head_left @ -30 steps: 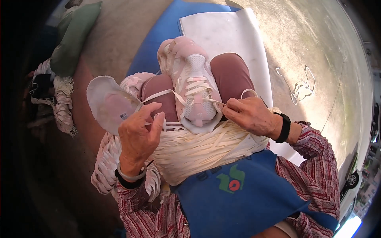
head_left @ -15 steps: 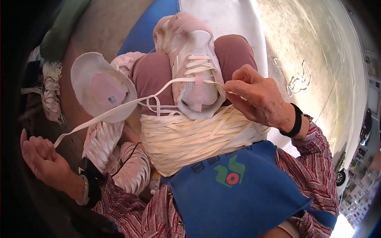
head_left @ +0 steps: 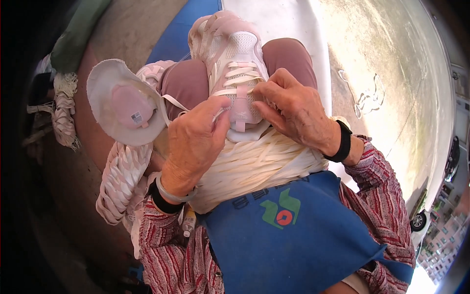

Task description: Threading laces through the eyelets of a shoe upper.

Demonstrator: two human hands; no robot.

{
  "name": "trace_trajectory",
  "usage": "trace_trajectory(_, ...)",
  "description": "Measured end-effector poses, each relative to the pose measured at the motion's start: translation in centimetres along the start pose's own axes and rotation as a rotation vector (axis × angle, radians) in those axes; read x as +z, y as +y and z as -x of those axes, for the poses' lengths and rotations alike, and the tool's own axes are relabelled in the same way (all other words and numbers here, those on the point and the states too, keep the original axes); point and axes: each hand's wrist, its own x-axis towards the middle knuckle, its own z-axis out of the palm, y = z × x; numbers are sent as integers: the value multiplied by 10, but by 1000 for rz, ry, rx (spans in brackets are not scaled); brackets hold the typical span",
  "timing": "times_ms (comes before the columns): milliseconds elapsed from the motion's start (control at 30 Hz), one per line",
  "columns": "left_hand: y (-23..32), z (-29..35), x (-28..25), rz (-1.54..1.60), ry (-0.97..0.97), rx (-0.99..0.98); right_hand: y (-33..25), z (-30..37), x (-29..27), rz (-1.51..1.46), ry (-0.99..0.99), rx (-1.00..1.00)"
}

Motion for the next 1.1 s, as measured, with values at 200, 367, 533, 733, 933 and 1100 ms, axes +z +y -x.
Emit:
trace_trajectory(200, 0, -1, 5, -214, 86, 59, 2, -3, -2, -1, 56, 35)
trace_trajectory(367, -1, -3, 12, -237, 160, 132, 0, 0, 2, 63, 41, -60)
trace_trajectory(533, -12, -6, 9, -193, 88, 173, -5, 2, 4, 12, -22, -33)
trace_trajectory(733, -18, -2, 13, -161, 181, 215, -1, 1, 3, 38, -25, -58)
trace_trajectory(933, -13, -4, 11, -289, 96, 270, -8, 2, -4, 137, -61, -110)
trace_trajectory(1100, -15, 1, 8, -344, 46, 267, -2, 10, -11, 176, -145, -138)
